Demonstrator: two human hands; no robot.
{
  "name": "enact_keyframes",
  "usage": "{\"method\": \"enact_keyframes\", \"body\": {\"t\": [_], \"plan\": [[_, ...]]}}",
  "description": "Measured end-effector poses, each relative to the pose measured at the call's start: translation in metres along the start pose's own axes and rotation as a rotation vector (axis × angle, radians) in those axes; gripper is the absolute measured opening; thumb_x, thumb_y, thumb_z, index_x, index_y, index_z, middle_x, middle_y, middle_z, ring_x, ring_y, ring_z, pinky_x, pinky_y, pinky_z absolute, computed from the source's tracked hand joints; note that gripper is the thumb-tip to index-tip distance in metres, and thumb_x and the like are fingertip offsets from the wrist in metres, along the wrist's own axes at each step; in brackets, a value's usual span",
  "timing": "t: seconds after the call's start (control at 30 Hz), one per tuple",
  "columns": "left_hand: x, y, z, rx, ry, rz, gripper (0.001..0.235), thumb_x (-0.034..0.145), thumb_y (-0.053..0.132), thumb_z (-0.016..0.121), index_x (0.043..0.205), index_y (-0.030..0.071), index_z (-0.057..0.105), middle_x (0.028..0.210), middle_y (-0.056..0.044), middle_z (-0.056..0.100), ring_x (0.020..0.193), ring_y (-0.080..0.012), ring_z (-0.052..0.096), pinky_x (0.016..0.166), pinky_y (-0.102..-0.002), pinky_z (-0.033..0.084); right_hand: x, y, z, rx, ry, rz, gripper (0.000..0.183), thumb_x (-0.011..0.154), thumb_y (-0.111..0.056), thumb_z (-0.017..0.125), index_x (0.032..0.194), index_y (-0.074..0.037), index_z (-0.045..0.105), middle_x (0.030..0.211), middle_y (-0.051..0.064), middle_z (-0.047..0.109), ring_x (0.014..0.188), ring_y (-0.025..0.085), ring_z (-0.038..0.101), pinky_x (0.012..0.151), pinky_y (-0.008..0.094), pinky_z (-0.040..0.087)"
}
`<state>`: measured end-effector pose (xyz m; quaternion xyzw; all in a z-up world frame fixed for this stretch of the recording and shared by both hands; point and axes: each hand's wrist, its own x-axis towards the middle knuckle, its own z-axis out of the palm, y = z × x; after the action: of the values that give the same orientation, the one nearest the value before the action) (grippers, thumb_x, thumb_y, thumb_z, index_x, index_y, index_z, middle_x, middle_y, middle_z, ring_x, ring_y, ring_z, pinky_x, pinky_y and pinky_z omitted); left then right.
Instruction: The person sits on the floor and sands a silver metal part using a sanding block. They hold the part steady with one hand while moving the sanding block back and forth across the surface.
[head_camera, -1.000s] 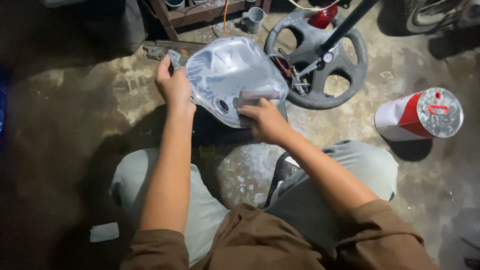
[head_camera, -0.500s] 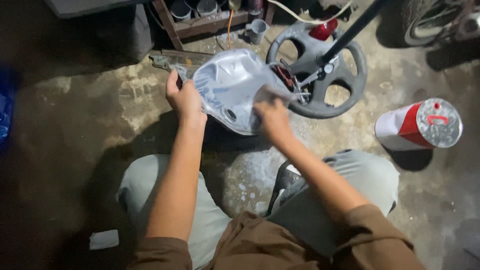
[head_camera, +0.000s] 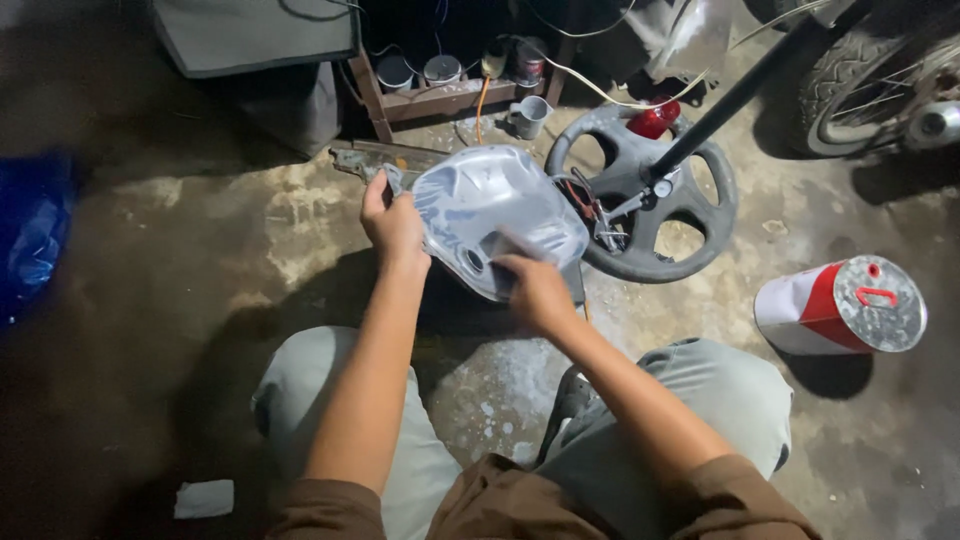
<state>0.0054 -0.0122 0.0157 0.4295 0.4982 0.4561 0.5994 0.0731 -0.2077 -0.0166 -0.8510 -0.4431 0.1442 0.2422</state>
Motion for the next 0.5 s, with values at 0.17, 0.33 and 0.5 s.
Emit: {"method": "enact_keyframes", "body": {"t": [0.17, 0.33, 0.5], "plan": [[0.000, 0.000, -0.001, -0.001, 0.005, -0.033, 0.053, 0.088, -0.002, 0.060, 0.140, 0.009, 0.060, 0.142, -0.026, 0.057, 0.137, -0.0372, 0.052, 0.112, -0.044, 0.046, -0.004, -0.005, 0.016, -0.057, 0.012, 0.011, 0.052, 0.081, -0.002, 0.055, 0.126, -0.021, 0.070, 0.098, 0.017, 0.077, 0.093, 0.040, 0.075, 0.079, 0.050, 0.060], [-0.004, 0.002, -0.004, 0.003, 0.013, -0.069, 0.053, 0.089, -0.002, 0.061, 0.141, 0.010, 0.060, 0.144, -0.025, 0.056, 0.138, -0.0364, 0.051, 0.112, -0.045, 0.045, 0.000, -0.011, 0.008, -0.014, -0.021, 0.084, 0.051, 0.084, -0.007, 0.054, 0.128, -0.026, 0.071, 0.102, 0.017, 0.077, 0.099, 0.040, 0.074, 0.085, 0.052, 0.060], [0.000, 0.004, -0.003, -0.012, 0.020, -0.087, 0.054, 0.088, -0.002, 0.061, 0.141, 0.009, 0.060, 0.144, -0.026, 0.055, 0.139, -0.0372, 0.050, 0.114, -0.046, 0.044, -0.010, -0.019, 0.013, 0.025, -0.030, 0.087, 0.053, 0.085, -0.002, 0.049, 0.129, -0.022, 0.071, 0.101, 0.019, 0.078, 0.098, 0.042, 0.074, 0.085, 0.054, 0.061]]}}
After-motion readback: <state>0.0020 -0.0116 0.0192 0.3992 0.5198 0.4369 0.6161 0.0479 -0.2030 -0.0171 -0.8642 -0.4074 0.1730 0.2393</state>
